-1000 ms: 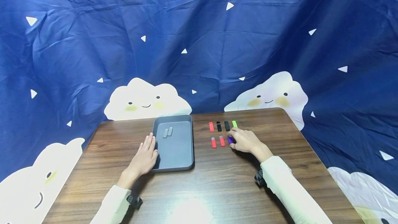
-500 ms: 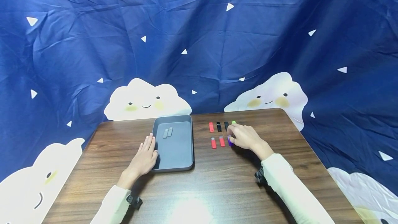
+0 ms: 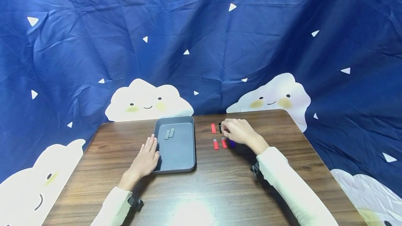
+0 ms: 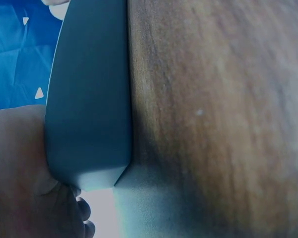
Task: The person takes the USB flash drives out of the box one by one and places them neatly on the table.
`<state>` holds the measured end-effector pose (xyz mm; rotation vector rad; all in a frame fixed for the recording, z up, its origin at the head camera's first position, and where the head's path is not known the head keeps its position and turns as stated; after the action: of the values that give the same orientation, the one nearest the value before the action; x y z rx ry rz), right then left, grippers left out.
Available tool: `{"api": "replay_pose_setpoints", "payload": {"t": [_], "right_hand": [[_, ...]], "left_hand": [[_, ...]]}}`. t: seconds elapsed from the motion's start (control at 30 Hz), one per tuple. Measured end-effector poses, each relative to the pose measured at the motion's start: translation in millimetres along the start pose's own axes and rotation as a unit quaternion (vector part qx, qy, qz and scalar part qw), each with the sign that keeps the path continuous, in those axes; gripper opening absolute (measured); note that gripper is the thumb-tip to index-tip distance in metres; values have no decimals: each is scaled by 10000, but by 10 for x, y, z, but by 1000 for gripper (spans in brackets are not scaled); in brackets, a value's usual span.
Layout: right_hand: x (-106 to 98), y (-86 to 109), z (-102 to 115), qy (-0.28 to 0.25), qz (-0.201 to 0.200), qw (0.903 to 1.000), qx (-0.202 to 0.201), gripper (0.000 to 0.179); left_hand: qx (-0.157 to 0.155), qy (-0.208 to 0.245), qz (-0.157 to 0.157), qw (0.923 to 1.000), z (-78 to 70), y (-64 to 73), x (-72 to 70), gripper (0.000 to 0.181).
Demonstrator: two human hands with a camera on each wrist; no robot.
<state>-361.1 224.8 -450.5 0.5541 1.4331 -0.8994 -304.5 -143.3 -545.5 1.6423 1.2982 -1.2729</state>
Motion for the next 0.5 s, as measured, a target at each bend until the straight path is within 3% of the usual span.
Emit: {"api": "replay_pose_setpoints", "payload": {"t": [0.33, 0.5], "right_hand": [[-59, -254, 266, 141, -10, 9996, -257, 4], [-72, -382, 416, 107, -16, 9992, -386, 4]], "left_hand": [[74, 230, -175, 9996, -60, 34, -67, 63], [59, 71, -94, 9999, -32, 12, -29, 63]]}}
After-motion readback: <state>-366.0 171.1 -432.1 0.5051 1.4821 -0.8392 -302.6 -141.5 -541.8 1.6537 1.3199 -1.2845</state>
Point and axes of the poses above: each hand's wrist, its own y-axis away from the middle knuckle, its own x-axis out of the palm, z = x × y, the point moved 7 cm from there along -y, towards the middle knuckle, and after that the axes turned 5 degrees about z, right-handed, at the moved point
